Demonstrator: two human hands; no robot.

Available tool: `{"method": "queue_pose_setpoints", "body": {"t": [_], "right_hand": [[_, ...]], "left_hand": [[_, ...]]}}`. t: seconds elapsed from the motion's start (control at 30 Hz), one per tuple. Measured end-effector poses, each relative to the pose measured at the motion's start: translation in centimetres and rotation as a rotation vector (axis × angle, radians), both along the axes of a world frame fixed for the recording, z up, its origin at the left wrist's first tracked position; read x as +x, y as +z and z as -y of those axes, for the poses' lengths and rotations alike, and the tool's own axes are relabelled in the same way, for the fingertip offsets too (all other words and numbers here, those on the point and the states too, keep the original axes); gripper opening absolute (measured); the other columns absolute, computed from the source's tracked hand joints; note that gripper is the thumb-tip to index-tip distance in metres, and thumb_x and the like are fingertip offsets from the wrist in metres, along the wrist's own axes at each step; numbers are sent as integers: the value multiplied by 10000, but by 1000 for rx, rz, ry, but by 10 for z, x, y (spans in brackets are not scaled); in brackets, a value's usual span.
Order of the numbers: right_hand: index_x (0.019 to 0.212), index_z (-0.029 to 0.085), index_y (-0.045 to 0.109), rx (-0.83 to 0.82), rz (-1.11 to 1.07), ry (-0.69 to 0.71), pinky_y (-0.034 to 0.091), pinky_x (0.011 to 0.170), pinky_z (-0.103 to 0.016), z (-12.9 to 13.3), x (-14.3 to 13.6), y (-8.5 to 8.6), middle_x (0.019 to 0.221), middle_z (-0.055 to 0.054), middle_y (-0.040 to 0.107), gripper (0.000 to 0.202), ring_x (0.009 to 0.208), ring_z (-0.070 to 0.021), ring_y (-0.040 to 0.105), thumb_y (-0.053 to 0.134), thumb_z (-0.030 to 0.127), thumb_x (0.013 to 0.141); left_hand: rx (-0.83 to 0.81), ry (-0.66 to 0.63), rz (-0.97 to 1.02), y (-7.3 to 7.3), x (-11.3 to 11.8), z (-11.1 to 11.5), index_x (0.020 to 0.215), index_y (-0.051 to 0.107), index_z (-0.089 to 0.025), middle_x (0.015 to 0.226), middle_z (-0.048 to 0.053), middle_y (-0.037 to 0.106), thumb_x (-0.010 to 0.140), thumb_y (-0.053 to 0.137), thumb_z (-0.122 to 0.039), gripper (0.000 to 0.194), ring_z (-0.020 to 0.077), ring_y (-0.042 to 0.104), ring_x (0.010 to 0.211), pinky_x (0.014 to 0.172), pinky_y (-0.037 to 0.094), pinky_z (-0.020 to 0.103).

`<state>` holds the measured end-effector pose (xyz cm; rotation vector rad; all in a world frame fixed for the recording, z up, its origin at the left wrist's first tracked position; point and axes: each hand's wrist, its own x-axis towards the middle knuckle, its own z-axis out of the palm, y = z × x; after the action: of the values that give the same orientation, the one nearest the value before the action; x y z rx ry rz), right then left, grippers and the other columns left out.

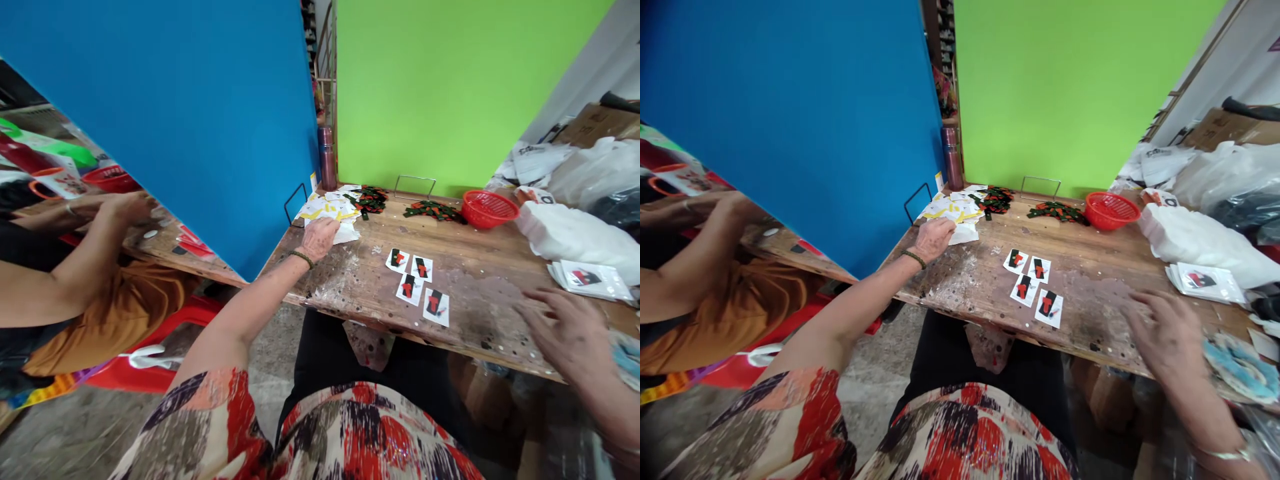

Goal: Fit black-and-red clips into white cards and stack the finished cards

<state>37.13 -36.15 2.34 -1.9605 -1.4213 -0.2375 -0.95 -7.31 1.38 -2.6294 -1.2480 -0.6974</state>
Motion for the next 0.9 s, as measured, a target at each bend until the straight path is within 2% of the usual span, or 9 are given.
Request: {"method": "queue_pose_setpoints", "body": {"t": [0.1, 0.2, 0.3, 0.43, 0.6, 0.7, 0.77, 0.83, 0.9], "right_hand": [[940, 223, 690, -102, -622, 200, 545, 738, -424, -38, -76, 0, 980, -155, 706, 489, 795, -247, 669, 664, 671, 746], [944, 207, 667, -209, -1246, 384, 541, 591, -290, -75, -144, 0, 1018, -108, 682, 506, 807, -197, 666, 729, 647, 703], [854, 196, 641, -202, -1564, 463, 499, 495, -212, -102, -178, -8, 872, -35, 656, 508, 686, -127, 612, 849, 569, 580], [662, 181, 557, -132, -1570, 472, 396, 408, -176, -120, -190, -31, 586, 50, 535, 488, 495, -62, 450, 898, 486, 490], [601, 189, 517, -108, -1419, 361, 247, 367, -180, -130, -195, -55, 472, 62, 464, 421, 413, -44, 342, 836, 457, 539], [634, 191, 544, -121, -1355, 289, 218, 367, -193, -134, -199, -62, 467, 67, 451, 369, 404, -50, 318, 793, 455, 565], [623, 193, 536, -123, -1309, 279, 203, 372, -200, -135, -202, -64, 462, 69, 441, 374, 404, -51, 307, 782, 470, 565], [604, 195, 518, -111, -1273, 286, 201, 379, -204, -137, -205, -66, 464, 68, 442, 401, 411, -53, 305, 790, 485, 555], [597, 201, 495, -89, -1256, 288, 207, 382, -208, -137, -208, -67, 471, 69, 446, 431, 417, -54, 305, 808, 492, 542]], "left_hand": [[177, -232, 115, 2, 5, 29, 820, 663, -186, 898, 95, 706, 926, 441, -145, 249, 221, 622, 881, 824, 464, 370], [326, -454, 211, 1, 10, 61, 862, 666, -197, 956, 65, 730, 923, 464, -124, 224, 198, 632, 948, 886, 474, 363], [403, -562, 247, -3, 9, 81, 869, 670, -207, 972, 47, 742, 907, 499, -107, 202, 189, 637, 993, 912, 483, 361], [336, -537, 193, -19, 1, 86, 816, 670, -222, 979, 40, 747, 910, 501, -129, 214, 192, 646, 993, 937, 482, 392], [125, -477, 134, -37, -9, 88, 904, 685, -220, 1107, 48, 735, 858, 497, -89, 233, 229, 621, 1115, 1064, 417, 477], [-61, -431, 261, -38, -9, 88, 1047, 672, -215, 1304, 66, 654, 775, 560, -100, 315, 256, 522, 1294, 1147, 341, 509], [-200, -345, 425, -36, -6, 85, 1160, 642, -197, 1391, 103, 584, 773, 611, -185, 388, 258, 485, 1337, 1139, 364, 481], [-349, -266, 554, -34, -3, 79, 1237, 614, -174, 1375, 128, 584, 763, 670, -289, 491, 256, 530, 1284, 1084, 425, 436], [-536, -230, 590, -33, 0, 73, 1186, 651, -171, 1224, 94, 669, 717, 721, -352, 507, 244, 615, 1135, 993, 482, 392]]}}
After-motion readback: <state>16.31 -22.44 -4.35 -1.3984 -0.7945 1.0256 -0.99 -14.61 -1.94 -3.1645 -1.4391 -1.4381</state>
